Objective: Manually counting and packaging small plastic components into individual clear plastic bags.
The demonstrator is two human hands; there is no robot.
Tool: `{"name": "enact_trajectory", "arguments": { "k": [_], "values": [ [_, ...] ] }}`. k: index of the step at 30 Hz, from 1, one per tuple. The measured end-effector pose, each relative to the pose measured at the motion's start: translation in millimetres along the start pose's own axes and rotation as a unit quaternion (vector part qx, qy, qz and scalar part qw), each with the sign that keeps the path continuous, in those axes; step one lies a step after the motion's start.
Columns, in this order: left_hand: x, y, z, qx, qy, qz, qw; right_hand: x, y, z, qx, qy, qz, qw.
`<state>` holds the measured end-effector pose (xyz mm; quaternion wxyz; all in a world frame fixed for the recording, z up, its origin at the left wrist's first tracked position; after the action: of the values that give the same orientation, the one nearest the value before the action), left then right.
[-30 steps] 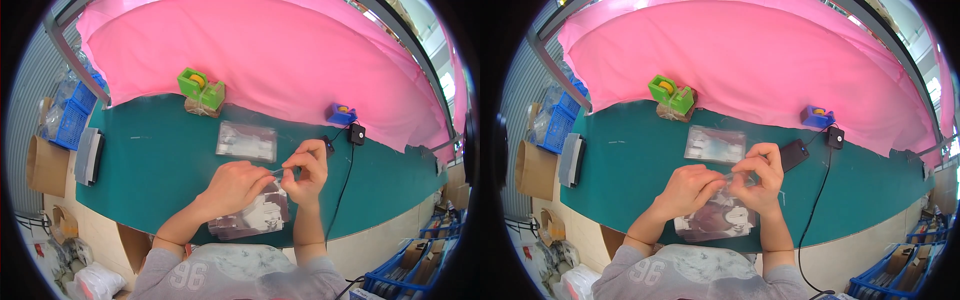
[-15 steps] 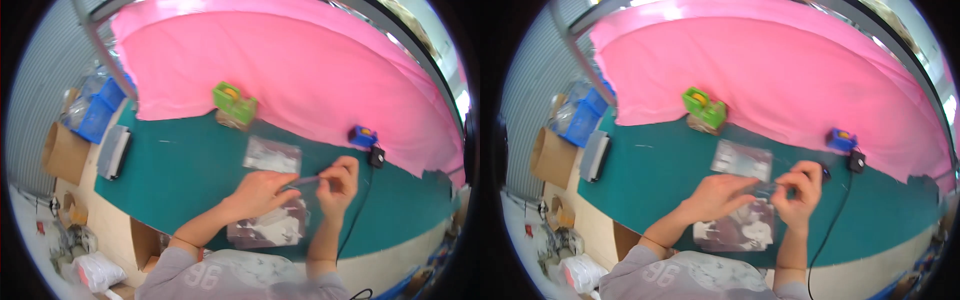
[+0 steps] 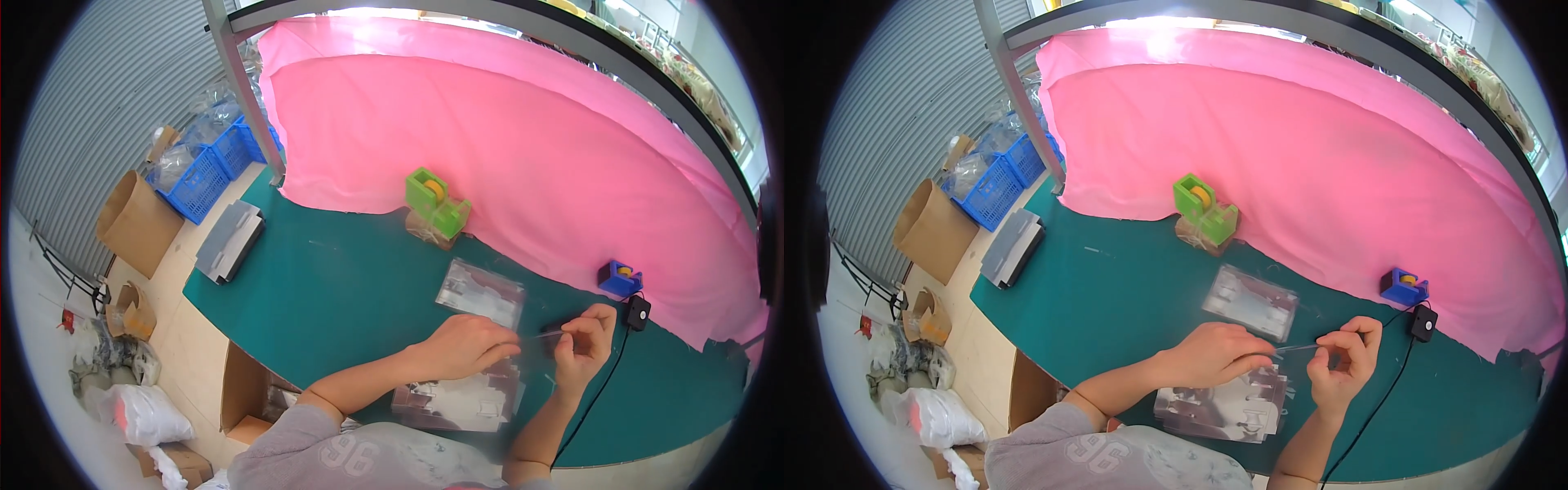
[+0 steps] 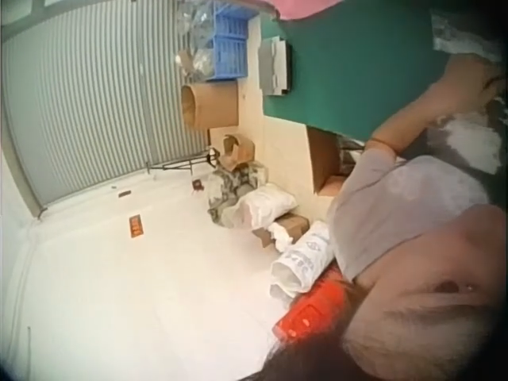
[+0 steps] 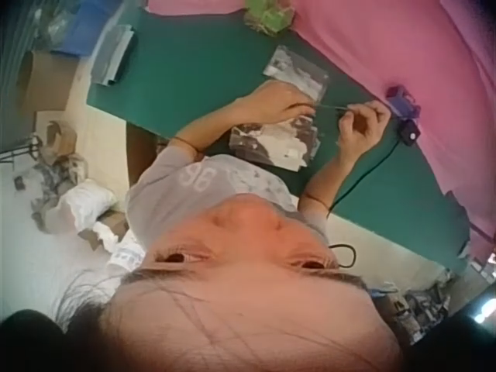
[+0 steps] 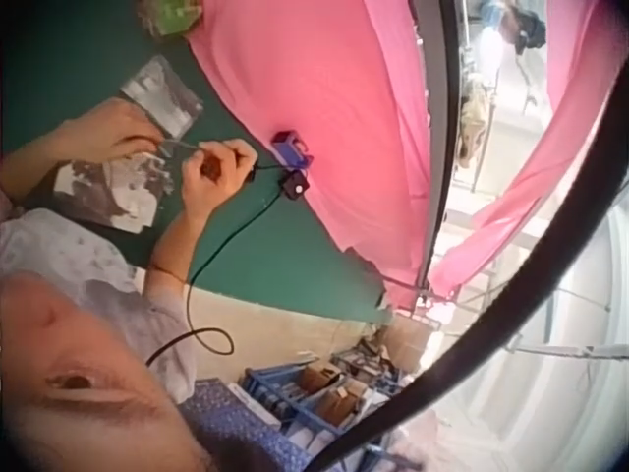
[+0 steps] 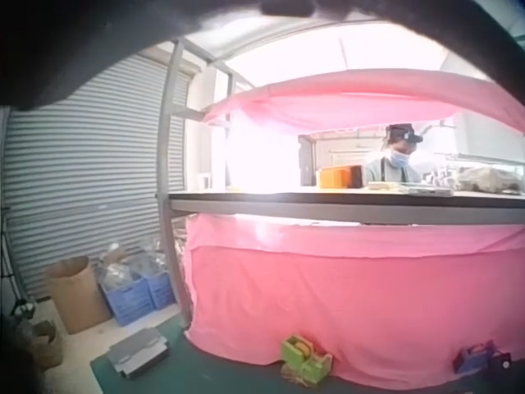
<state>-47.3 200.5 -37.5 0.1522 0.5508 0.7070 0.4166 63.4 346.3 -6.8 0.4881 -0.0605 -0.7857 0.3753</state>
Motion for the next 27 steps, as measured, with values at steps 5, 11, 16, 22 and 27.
{"name": "enact_trajectory", "arguments": {
  "k": [5, 11, 16, 22, 27],
  "values": [
    [-1, -5, 0, 0.027, -0.007, 0.005, 1.0, 0, 4, -8, 0.006, 0.005, 0.004, 1.0],
    [0, 4, -8, 0.039, -0.022, -0.011, 0.999, 0, 5, -13, 0.011, 0.006, 0.012, 1.0],
    [-4, -10, 2, 0.039, -0.005, 0.021, 0.999, 1, 8, -16, 0.02, 0.02, 0.049, 0.998],
    [0, 1, -16, 0.052, -0.036, -0.026, 0.998, 0, 12, -28, 0.0, 0.03, 0.041, 0.999],
    [-5, -9, -5, 0.053, -0.05, -0.005, 0.997, 1, 11, -30, 0.017, 0.028, 0.043, 0.999]
  ]
}}
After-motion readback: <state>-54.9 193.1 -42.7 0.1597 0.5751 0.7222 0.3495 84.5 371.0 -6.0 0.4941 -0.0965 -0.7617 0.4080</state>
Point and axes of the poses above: each hand's wrist, its own x-axis towards the middle knuckle, its own z-axis out of the palm, y = z × x, the point moved 5 cm from there along x, towards the middle knuckle, and after that the axes turned 4 degrees about -z, right-handed, at the moved point
